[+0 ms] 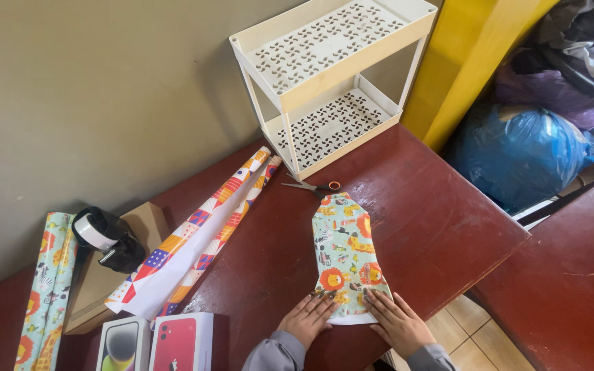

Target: The person wraps a small rectangular box with patterned wrapping paper on a wooden table. They fold the paper edges, smooth the surface, and secure the folds with adhesive tape. Scissors and a tape dispenser are visible nearby but not used during the clip.

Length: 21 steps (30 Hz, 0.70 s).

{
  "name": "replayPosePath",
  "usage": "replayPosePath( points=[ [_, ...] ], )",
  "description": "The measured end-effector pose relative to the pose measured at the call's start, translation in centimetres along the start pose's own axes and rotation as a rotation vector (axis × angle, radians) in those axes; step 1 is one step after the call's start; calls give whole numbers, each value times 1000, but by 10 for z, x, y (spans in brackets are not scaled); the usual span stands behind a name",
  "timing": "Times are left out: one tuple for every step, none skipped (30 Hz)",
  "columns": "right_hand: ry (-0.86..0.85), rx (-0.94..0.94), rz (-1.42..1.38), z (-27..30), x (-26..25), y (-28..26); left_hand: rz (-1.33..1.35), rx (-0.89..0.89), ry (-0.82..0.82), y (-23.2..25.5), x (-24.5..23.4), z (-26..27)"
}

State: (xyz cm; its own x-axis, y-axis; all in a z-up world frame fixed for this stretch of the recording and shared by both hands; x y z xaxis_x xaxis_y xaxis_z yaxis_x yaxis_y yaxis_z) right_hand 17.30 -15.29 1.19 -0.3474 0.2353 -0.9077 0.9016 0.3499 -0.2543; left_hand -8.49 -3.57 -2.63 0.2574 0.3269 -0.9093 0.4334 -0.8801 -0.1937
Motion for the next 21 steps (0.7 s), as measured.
replayPosePath(
  points=[
    [-17,-19,-9,5,-1,4,-10,26,14,-2,1,3],
    [-34,-41,-17,8,-2,9,0,41,4,-4,2,3],
    [-51,-63,-25,10,-4,13,10,56,-7,-5,4,3],
    [-72,-69,-27,12,-4,17,18,70,-18,-6,5,4],
    [-92,-75,-29,13,-3,20,21,74,-23,-6,6,5],
    [-113,-81,-31,14,-2,23,25,78,-28,-6,7,5],
    [-125,-77,-41,14,0,25,29,82,-32,-7,8,5],
    [-139,-70,-51,15,1,27,32,85,-41,-6,7,7],
    [-153,-63,-62,17,2,28,35,89,-51,-7,5,9],
    [-160,-43,-109,19,3,30,38,94,-59,-7,4,12],
    [-167,-22,-155,20,6,31,6,115,-22,-9,1,17],
    [-177,-3,-205,22,6,32,-25,132,11,-11,-5,23],
    [-196,50,-249,27,5,34,-57,150,45,-9,-9,26],
    [-213,92,-299,29,7,35,-48,156,41,-8,-12,29],
    [-231,134,-348,32,9,36,-40,162,36,-4,-14,31],
    [-213,73,-310,34,10,36,-35,166,30,-2,-18,33],
    [-193,12,-273,37,8,35,-54,168,31,1,-25,37],
    [-172,-48,-227,36,4,41,-72,171,41,5,-30,33],
    [-120,-132,-155,33,3,40,-91,174,50,8,-35,28],
    [-67,-214,-79,31,2,37,-152,171,83,9,-41,21],
    [-12,-296,-4,28,0,38,-214,169,116,11,-48,17]
  ],
)
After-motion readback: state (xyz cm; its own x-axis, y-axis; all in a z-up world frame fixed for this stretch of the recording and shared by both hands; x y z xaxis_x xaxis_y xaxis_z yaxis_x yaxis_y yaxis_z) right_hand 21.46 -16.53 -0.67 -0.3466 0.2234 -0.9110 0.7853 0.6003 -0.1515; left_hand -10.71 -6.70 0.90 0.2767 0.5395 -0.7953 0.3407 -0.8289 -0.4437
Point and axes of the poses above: each hand's wrist, its own z-axis away from the middle knuckle, its own x-axis out of the palm, y = z × x, the point moved 2 cm from there along -z, towards the middle knuckle, and after that the axes turned 13 degrees about -z, right-handed, at the moved point
